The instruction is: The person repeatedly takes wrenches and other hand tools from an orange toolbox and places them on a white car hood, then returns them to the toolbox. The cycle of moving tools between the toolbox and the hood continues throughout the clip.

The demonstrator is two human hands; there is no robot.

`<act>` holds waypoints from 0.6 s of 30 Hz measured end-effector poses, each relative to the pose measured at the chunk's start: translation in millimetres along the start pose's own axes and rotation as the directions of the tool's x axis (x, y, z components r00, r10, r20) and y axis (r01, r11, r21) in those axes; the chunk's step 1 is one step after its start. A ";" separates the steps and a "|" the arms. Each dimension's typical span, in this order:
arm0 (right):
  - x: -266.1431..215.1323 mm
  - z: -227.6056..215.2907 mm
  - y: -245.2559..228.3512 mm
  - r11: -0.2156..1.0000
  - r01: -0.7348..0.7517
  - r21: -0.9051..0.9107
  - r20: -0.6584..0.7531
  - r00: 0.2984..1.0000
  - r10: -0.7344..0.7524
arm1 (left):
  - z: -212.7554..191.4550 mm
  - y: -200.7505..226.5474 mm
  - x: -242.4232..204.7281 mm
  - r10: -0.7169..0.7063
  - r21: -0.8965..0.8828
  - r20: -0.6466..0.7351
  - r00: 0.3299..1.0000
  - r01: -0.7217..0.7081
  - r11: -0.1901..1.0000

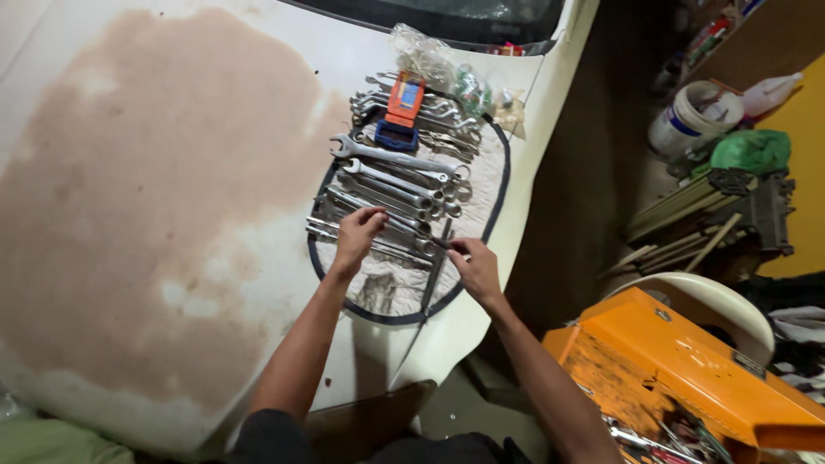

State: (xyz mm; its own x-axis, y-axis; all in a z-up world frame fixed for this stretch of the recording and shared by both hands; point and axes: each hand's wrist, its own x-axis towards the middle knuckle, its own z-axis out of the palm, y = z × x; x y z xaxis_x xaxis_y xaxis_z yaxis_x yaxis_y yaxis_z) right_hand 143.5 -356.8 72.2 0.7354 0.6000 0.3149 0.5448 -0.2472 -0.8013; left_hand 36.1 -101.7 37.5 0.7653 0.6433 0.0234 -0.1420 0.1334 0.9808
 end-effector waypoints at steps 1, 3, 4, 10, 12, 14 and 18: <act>6.2 8.2 -3.8 1.000 -0.010 -0.005 -0.009 1.000 0.010 | -7.3 2.4 6.7 -0.045 0.027 0.004 0.999 0.045 0.999; 16.8 25.0 -11.4 0.999 -0.032 -0.012 -0.023 0.999 0.032 | -24.8 5.6 15.7 -0.138 0.082 0.005 0.990 0.137 0.987; 22.7 33.5 -15.3 1.000 -0.030 -0.007 -0.034 0.999 0.030 | -29.6 5.1 19.7 -0.087 0.096 -0.012 0.996 0.088 0.992; 57.2 72.7 -27.3 0.995 0.054 -0.088 -0.077 0.995 -0.061 | -55.0 -9.6 15.8 0.134 0.523 -0.130 0.982 -0.047 0.851; 63.6 80.3 -27.2 0.992 0.058 -0.108 -0.049 0.997 -0.064 | -58.7 -12.4 7.1 0.312 0.629 -0.063 0.948 -0.205 0.750; 67.2 86.4 -27.8 0.983 0.058 -0.173 -0.013 0.998 -0.061 | -58.7 -11.4 -4.0 0.255 0.599 -0.058 0.965 -0.170 0.782; 69.0 91.7 -30.1 0.974 0.052 -0.222 0.008 0.999 -0.051 | -55.4 1.3 -18.1 0.222 0.564 -0.022 0.975 -0.171 0.808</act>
State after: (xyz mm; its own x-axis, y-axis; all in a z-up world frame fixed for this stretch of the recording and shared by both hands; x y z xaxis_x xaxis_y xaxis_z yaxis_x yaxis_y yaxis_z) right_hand 140.9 -238.2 71.4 0.7032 0.6181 0.3513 0.6579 -0.3783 -0.6512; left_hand -12.8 -71.4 27.7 0.7008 0.6731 0.2363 0.1082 -0.4277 0.8974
